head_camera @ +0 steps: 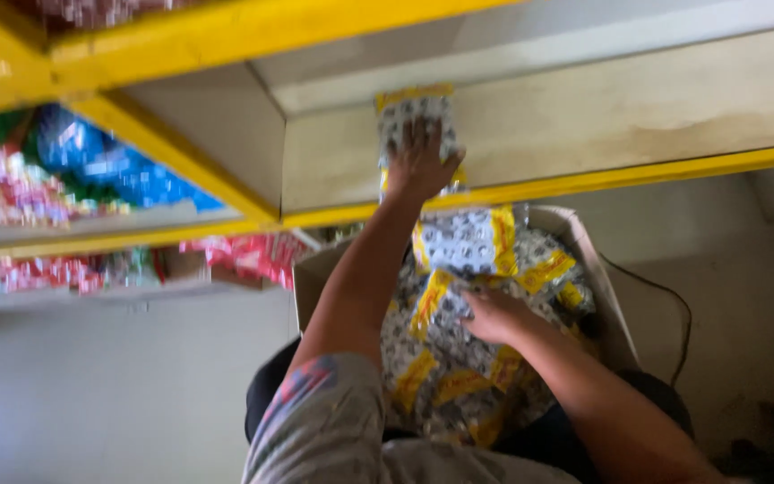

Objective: Stocking small bags of candy from a cardboard box onto a store shelf.

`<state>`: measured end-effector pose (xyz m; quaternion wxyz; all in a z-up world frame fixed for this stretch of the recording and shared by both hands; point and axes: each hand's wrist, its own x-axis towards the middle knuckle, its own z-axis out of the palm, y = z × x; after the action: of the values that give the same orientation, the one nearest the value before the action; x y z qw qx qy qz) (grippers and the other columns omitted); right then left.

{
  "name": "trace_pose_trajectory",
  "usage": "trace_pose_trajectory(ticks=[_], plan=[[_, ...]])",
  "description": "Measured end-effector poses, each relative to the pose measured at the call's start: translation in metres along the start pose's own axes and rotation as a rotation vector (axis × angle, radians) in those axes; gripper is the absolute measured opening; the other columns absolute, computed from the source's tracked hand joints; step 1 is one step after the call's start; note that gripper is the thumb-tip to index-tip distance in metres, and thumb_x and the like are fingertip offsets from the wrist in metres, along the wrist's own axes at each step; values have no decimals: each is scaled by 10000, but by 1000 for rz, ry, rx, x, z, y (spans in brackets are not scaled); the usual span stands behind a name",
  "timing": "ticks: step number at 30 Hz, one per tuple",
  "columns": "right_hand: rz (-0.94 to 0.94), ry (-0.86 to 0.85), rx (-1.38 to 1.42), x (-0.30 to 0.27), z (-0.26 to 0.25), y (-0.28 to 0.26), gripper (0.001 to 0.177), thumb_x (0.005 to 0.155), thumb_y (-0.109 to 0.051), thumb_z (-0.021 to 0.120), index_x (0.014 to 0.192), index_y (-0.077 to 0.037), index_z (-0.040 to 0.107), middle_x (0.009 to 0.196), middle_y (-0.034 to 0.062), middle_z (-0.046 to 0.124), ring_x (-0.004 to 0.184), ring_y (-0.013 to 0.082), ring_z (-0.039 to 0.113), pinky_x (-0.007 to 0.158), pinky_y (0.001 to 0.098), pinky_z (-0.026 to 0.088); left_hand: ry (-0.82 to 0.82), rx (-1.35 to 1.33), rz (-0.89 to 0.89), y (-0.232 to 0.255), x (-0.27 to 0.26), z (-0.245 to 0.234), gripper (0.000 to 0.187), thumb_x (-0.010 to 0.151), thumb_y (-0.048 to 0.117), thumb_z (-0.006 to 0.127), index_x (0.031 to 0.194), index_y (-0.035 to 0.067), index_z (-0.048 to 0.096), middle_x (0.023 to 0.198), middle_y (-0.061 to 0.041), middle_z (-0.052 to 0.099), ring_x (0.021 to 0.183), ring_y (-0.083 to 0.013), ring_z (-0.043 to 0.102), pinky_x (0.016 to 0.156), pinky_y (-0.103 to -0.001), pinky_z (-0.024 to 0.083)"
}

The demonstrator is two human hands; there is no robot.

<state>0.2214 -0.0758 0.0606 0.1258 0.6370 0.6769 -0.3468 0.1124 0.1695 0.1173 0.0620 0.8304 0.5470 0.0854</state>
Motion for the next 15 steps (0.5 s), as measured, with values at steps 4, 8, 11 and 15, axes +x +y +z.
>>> trace_pose_trajectory(ticks=[4, 8, 11, 15], plan=[[-29, 94, -135, -1, -2, -10, 779, 940, -489, 665, 1547, -181, 287, 1610, 161, 320, 1323, 360, 527, 1022, 500, 525, 71, -51, -17, -1, 3, -4, 852, 971, 682, 444, 1619, 164, 250, 1695, -164, 196, 1562, -380, 161, 1211, -653, 145], [101, -18, -44, -2, 1, -11, 949, 940, -486, 682, 1661, -162, 158, 1635, 203, 306, 1239, 371, 596, 989, 509, 554, 91, 41, -34, -6, -9, 14, 851, 960, 683, 470, 1595, 148, 283, 1678, -151, 259, 1540, -388, 225, 1216, -633, 169], [60, 65, -4, 39, 24, 24, 952, 913, -489, 700, 1630, -121, 193, 1621, 231, 325, 1248, 372, 586, 1023, 478, 535, 120, -25, 21, -7, -7, 8, 859, 962, 667, 501, 1581, 116, 273, 1657, -168, 258, 1526, -396, 224, 1216, -609, 165], [35, 152, 23, 30, 21, 20, 899, 890, -483, 722, 1539, -16, 310, 1566, 231, 391, 1406, 388, 444, 1126, 489, 433, 185, -127, 163, -31, -19, 59, 776, 1096, 514, 580, 1669, 86, 280, 1717, -180, 262, 1608, -381, 249, 1367, -521, 222]])
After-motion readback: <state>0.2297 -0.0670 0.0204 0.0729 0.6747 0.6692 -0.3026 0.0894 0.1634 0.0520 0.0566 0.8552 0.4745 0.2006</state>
